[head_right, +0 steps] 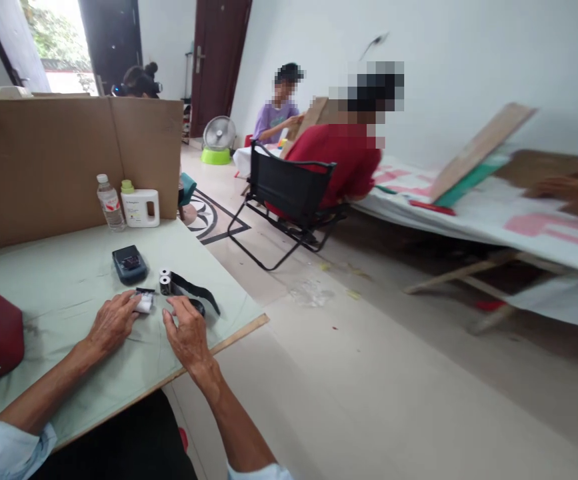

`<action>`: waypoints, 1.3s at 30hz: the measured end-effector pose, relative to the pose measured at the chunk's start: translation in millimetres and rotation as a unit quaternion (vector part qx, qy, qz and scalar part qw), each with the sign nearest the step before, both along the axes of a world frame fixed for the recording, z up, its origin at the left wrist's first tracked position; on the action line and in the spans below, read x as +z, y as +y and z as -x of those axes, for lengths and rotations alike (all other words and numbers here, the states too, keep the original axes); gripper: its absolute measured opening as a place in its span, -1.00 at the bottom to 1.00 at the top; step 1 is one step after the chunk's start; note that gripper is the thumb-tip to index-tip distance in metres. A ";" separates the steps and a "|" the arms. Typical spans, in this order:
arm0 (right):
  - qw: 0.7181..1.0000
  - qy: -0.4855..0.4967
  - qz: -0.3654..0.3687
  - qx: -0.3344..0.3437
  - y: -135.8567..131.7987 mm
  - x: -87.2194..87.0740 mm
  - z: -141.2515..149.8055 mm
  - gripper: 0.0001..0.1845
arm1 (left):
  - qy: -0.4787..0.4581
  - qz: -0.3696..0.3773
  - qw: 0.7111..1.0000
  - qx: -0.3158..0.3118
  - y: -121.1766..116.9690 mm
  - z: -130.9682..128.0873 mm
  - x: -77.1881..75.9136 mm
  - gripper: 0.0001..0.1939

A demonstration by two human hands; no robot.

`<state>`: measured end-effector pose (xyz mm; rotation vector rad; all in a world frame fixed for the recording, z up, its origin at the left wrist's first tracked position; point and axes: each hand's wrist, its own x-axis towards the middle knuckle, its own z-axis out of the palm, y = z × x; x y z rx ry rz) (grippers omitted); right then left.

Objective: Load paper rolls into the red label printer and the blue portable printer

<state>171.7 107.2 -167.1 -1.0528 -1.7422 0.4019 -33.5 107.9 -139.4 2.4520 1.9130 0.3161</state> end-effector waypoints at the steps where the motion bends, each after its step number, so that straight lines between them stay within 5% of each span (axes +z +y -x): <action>1: 1.000 0.009 -0.004 0.011 -3.4 0.1 1.5 -0.76 | -0.002 0.008 1.000 0.008 -8.9 -3.2 4.5 -0.52; 5: 0.997 0.033 0.001 0.071 -25.3 -4.7 17.5 -0.81 | -0.049 -0.013 0.996 -0.068 -60.3 -10.1 29.3 -0.45; 8: 0.983 0.032 0.012 0.180 -44.7 -5.7 39.9 -0.82 | -0.111 -0.120 0.983 -0.077 -101.9 9.0 54.9 -0.51; 10: 0.969 0.020 0.027 0.243 -57.1 -3.1 59.3 -0.82 | -0.137 -0.236 0.962 -0.010 -130.4 39.8 72.5 -0.55; 14: 0.946 -0.013 0.071 0.317 -67.9 2.0 109.0 -0.64 | -0.188 -0.367 0.874 0.258 -179.7 129.1 87.4 -0.50; 17: 0.922 -0.042 0.099 0.371 -60.6 3.1 156.6 -0.36 | -0.372 -0.267 0.800 0.387 -199.6 188.8 72.5 -0.12; 19: 0.898 -0.063 0.129 0.416 -52.7 5.1 191.0 -0.20 | -0.476 -0.176 0.764 0.398 -202.8 214.1 56.6 0.07; 21: 0.886 -0.069 0.152 0.433 -46.4 8.8 223.0 -0.07 | -0.519 -0.109 0.763 0.369 -199.4 226.8 41.9 0.14; 27: 0.883 0.003 0.160 0.441 -50.7 11.5 260.7 -0.05 | -0.510 -0.111 0.797 0.304 -183.0 212.2 23.6 -0.02; 39: 0.932 0.052 0.146 0.328 -46.2 -10.4 143.9 -0.20 | -0.553 -0.066 0.812 0.174 -144.4 113.6 14.3 0.00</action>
